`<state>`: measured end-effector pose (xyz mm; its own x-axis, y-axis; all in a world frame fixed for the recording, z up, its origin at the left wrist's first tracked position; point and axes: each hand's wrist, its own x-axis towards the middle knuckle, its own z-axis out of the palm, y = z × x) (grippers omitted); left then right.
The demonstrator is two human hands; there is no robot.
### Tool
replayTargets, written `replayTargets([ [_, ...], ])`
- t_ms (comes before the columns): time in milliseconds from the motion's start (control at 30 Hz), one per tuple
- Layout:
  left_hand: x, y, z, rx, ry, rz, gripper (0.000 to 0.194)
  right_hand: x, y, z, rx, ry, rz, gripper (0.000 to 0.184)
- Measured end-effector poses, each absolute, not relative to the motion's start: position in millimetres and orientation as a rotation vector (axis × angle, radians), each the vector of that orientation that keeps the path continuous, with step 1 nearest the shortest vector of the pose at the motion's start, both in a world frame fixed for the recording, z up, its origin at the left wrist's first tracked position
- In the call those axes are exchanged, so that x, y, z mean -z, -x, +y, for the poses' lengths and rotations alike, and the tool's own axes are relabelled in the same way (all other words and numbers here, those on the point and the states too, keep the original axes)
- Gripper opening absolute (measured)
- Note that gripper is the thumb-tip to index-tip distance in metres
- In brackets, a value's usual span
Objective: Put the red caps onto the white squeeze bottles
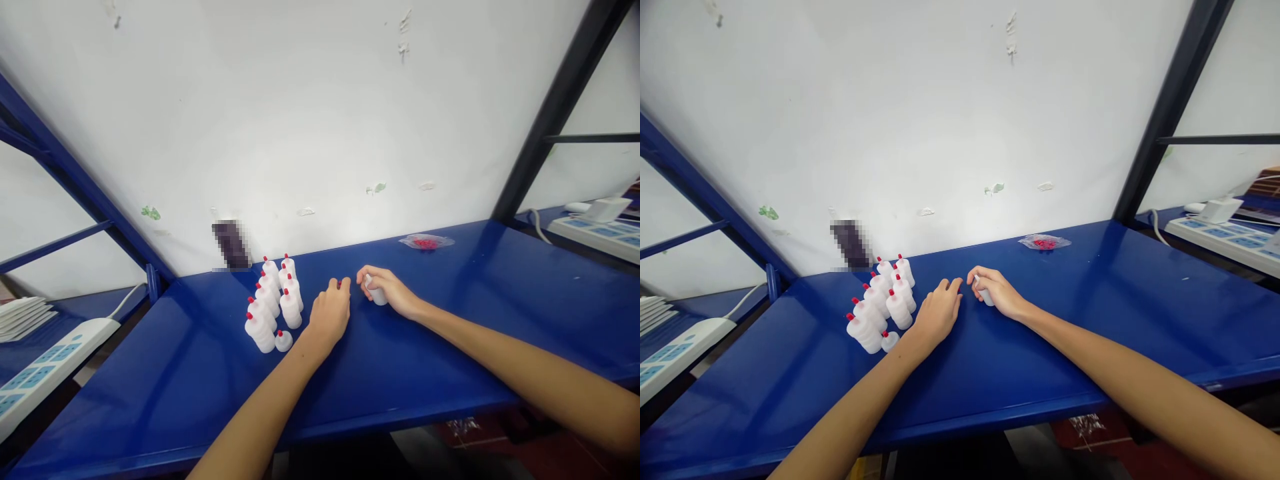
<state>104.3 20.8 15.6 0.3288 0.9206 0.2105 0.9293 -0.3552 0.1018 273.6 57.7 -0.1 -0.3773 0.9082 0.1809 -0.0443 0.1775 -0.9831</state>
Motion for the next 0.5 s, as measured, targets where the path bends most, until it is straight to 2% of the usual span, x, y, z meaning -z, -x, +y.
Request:
replayTargets([
  [233,-9,-106,31,0.425,2.51,-1.814,0.022,-1,-278,53,-1.047,0.961,-1.734,0.012],
  [500,-5,-105,28,0.755,2.56,-1.738,0.018,-9,-282,53,-0.746,1.147,-2.012,0.035],
])
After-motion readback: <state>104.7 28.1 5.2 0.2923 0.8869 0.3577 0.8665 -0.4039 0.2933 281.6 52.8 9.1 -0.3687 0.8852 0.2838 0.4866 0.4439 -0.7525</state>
